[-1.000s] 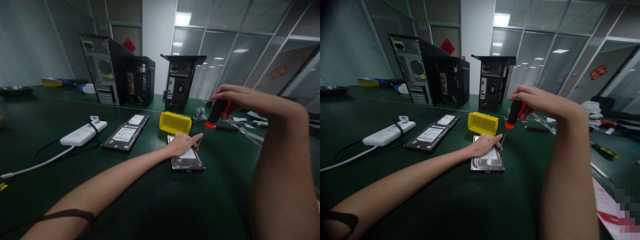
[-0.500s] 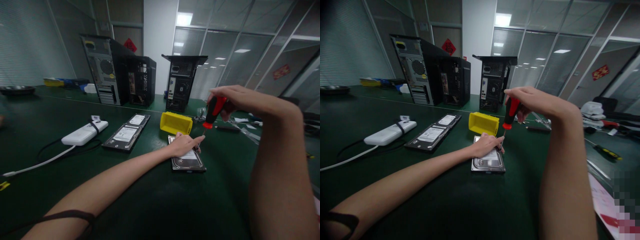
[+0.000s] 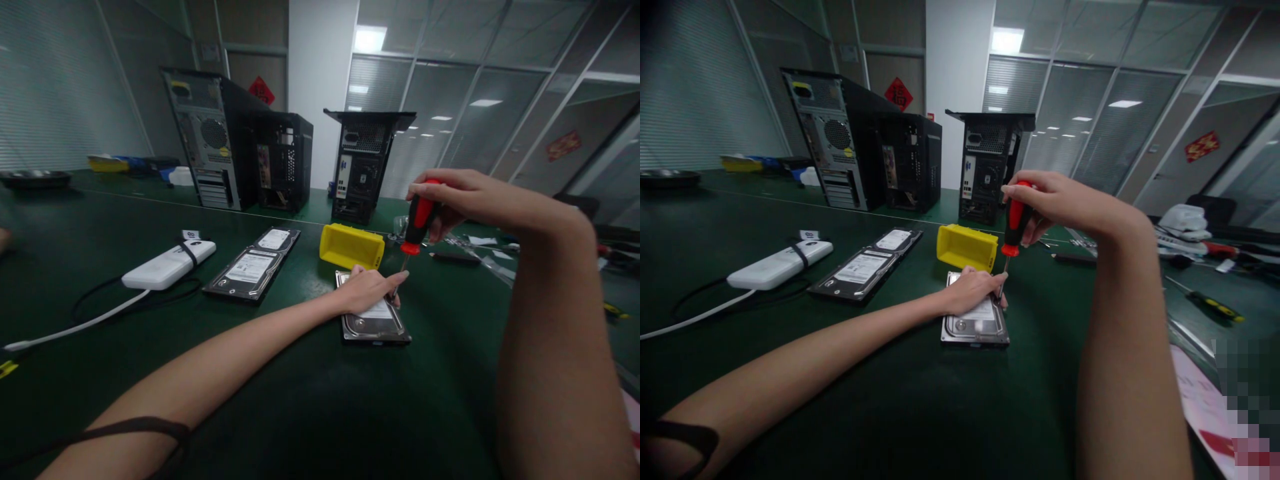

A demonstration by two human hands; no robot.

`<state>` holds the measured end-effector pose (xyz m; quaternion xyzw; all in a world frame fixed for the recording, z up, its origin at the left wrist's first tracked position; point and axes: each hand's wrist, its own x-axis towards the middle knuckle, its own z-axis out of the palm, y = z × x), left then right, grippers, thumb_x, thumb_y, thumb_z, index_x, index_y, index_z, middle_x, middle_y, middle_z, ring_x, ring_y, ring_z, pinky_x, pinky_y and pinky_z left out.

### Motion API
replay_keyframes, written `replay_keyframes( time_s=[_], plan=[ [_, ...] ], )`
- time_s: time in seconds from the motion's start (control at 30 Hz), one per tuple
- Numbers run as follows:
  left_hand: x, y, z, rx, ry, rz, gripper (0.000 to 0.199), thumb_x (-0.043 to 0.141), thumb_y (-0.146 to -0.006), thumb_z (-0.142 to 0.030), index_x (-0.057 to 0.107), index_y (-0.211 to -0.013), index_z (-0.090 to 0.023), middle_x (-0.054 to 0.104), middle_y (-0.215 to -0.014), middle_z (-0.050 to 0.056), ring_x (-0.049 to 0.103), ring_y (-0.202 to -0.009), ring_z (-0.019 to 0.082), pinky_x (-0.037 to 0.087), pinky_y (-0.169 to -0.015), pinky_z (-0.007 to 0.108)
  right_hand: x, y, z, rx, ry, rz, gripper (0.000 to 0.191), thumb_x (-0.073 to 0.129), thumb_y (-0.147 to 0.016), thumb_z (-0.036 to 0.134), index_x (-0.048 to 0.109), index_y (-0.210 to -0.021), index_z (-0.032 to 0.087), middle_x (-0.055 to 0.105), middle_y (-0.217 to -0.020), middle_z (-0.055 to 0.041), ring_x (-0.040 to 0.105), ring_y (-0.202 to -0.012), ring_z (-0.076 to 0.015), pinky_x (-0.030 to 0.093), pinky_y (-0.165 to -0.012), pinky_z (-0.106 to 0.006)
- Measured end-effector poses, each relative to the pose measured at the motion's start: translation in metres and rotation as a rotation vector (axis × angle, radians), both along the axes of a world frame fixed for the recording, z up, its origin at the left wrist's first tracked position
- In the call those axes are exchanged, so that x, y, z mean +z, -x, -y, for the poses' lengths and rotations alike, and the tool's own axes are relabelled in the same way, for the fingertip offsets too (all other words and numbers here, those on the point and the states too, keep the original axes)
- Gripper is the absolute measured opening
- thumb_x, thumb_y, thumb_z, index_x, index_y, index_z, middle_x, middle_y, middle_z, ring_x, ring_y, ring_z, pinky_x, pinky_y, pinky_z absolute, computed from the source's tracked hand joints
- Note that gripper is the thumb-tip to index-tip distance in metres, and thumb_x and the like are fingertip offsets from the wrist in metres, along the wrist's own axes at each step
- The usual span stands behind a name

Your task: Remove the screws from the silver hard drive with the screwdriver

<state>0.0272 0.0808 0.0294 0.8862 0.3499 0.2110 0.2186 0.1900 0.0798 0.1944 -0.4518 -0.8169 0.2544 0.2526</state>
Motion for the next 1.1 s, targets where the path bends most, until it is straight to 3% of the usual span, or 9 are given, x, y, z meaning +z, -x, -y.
replay_keyframes(
  time_s=[0.33, 0.87, 1.1],
  plan=[
    [0.0022, -0.0005, 0.0017, 0.036, 0.01, -0.028, 0.073, 0.01, -0.106, -0.042, 0.076, -0.09, -0.015, 0.075, -0.101, 0.008, 0.062, -0.1, 0.024, 0.032, -0.099, 0.046, 0.0, 0.0011, 0.0035, -0.021, 0.033, -0.014, 0.021, 0.063, -0.082, 0.035, 0.056, -0.096, 0.02, 0.068, -0.072, -0.0053, 0.069, -0.058, -0.0177, 0.057, -0.052, -0.025],
    [0.0039, -0.0009, 0.004, 0.031, 0.035, 0.026, 0.069, 0.013, -0.106, -0.045, 0.076, -0.099, -0.017, 0.074, -0.105, 0.008, 0.061, -0.105, 0.025, 0.03, -0.101, 0.047, 0.0027, 0.0081, 0.0089, 0.008, 0.015, 0.037, 0.037, 0.065, -0.081, 0.047, 0.057, -0.102, 0.018, 0.068, -0.074, -0.0066, 0.065, -0.053, -0.018, 0.055, -0.05, -0.032],
    [0.0014, -0.0004, 0.0003, -0.034, 0.121, 0.095, 0.064, 0.014, -0.106, -0.046, 0.07, -0.113, -0.016, 0.076, -0.104, 0.007, 0.061, -0.111, 0.024, 0.025, -0.105, 0.051, 0.0018, 0.0054, 0.0081, -0.011, 0.041, 0.006, 0.036, 0.07, -0.079, 0.049, 0.051, -0.089, 0.02, 0.066, -0.066, -0.0036, 0.061, -0.045, -0.0134, 0.047, -0.037, -0.023]
  ],
)
